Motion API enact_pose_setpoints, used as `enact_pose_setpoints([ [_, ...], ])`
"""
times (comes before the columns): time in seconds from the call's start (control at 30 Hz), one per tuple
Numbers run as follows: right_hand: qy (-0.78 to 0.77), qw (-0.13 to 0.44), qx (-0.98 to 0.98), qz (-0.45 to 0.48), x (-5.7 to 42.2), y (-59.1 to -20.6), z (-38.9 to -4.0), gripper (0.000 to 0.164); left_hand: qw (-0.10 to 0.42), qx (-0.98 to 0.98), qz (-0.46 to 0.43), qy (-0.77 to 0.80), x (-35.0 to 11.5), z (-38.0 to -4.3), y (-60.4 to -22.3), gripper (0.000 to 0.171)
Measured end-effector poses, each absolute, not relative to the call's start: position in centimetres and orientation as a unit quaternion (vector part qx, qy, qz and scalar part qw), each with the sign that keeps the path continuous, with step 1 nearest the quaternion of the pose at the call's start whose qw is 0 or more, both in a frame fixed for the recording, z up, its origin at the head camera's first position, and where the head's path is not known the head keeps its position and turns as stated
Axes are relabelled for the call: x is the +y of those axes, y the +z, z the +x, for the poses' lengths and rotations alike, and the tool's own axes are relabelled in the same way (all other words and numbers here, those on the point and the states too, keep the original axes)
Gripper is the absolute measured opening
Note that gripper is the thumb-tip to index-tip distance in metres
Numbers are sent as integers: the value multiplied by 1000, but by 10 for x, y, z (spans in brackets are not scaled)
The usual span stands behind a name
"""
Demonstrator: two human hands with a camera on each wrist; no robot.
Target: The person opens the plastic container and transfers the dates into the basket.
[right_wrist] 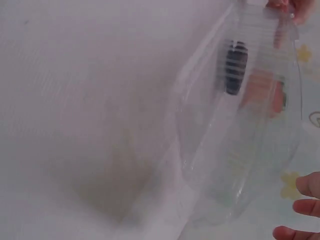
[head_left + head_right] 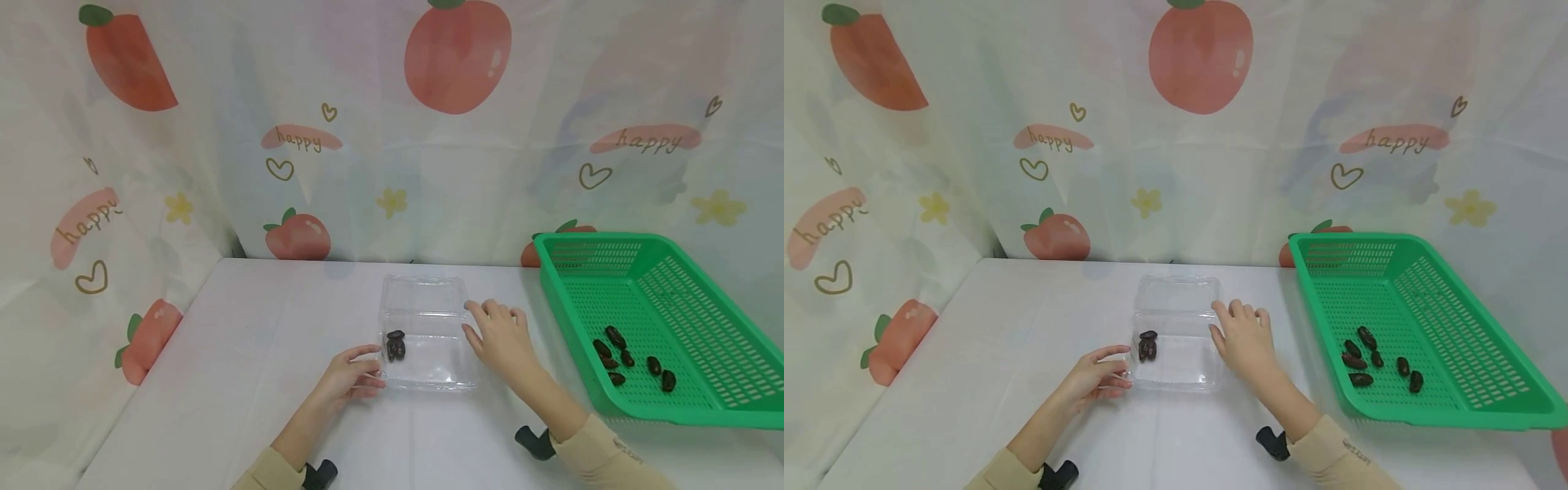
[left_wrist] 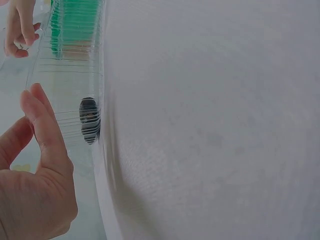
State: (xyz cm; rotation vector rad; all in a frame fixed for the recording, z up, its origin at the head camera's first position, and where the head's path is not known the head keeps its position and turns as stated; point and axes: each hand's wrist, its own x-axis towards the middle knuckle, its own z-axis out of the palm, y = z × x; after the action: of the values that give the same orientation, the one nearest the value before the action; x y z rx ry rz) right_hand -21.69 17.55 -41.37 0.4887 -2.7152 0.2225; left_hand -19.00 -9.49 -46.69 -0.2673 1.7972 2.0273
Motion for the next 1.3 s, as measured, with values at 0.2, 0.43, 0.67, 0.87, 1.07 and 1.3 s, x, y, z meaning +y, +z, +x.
enact_pose_setpoints([
  [0.2,84,175,-961,195,147,-430,-218,35,206,645,-95,729,-94,-190,-467,43],
  [0.43,87,158,-962,207,125,-449,-221,35,207,644,-95,731,-94,-191,-469,43],
  [0.67,73,98,-966,229,105,-456,-223,46,206,647,-96,728,-94,-190,-467,43],
  [0.87,53,67,-965,248,93,-459,-227,50,206,643,-90,732,-94,-188,-465,44],
  [1.07,26,54,-966,250,85,-463,-231,52,207,644,-89,731,-95,-188,-464,44],
  [1.3,-3,48,-967,250,83,-464,-234,49,204,649,-89,728,-95,-189,-465,44],
])
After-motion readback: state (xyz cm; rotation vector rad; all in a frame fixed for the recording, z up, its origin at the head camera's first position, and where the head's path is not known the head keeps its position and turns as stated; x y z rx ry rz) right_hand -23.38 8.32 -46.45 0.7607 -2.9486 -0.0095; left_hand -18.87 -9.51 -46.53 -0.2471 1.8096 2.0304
